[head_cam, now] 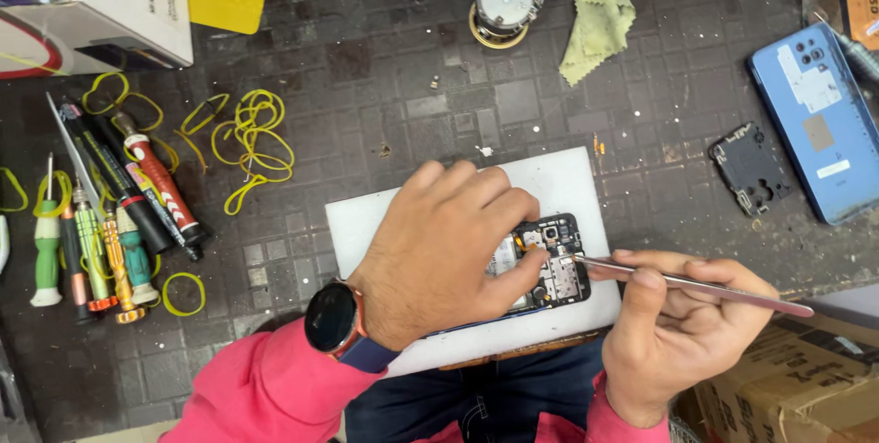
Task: The person uses tweezers to remove small components and a metal shield from the interior of a disassembled mobile phone. They then place a black plastic frame over the internal components and adjust it with the tweezers.
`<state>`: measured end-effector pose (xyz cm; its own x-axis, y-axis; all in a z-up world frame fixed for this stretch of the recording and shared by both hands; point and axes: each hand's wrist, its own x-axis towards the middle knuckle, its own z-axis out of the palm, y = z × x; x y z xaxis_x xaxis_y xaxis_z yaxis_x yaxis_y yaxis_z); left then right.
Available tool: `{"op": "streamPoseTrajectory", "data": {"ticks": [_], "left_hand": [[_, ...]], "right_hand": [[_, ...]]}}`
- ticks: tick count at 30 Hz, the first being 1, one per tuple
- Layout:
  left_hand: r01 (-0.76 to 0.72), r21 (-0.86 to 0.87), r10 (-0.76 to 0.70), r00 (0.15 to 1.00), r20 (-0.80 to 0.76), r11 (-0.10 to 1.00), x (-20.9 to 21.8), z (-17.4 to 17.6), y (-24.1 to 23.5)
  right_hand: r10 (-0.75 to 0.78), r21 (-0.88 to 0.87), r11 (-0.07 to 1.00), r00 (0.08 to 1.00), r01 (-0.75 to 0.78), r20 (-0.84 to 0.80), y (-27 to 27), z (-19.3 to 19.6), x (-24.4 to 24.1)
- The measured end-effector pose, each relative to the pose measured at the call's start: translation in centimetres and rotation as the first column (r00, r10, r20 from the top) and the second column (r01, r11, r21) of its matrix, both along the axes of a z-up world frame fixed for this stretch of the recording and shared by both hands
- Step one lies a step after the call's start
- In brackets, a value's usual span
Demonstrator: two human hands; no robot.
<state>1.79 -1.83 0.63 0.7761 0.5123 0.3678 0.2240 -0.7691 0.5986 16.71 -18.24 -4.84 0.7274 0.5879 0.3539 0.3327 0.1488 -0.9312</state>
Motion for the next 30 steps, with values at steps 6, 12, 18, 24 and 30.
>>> {"op": "streamPoseTrajectory", "data": {"ticks": [6,12,18,24,30], "left_hand": [[0.003,0.025,-0.004,1.0,0.007,1.0,-0.2,-0.6,0.0],[-0.001,0.036,0.001,1.0,0.021,0.999,-0.3,-0.7,-0.1],[-0.004,0.062,0.003,1.0,0.011,0.998,-0.2,-0.8,-0.1],[0.0,0.054,-0.001,1.0,0.007,0.999,-0.2,-0.7,-0.1],[0.005,0.038,-0.005,1.0,-0.003,0.999,-0.2,-0.7,-0.1]], "right_hand": [[-0.018,0.008,1.0,0.999,0.018,0.034,0.0,-0.3,-0.2],[-0.062,-0.002,0.998,0.993,0.062,0.099,0.1,-0.3,-0.1],[-0.039,0.009,0.999,0.994,0.039,0.097,0.0,-0.5,-0.1],[-0.042,-0.002,0.999,0.997,0.043,0.07,0.1,0.0,-0.3],[-0.005,-0.021,1.0,0.999,0.005,0.031,0.4,1.0,-0.3]]}}
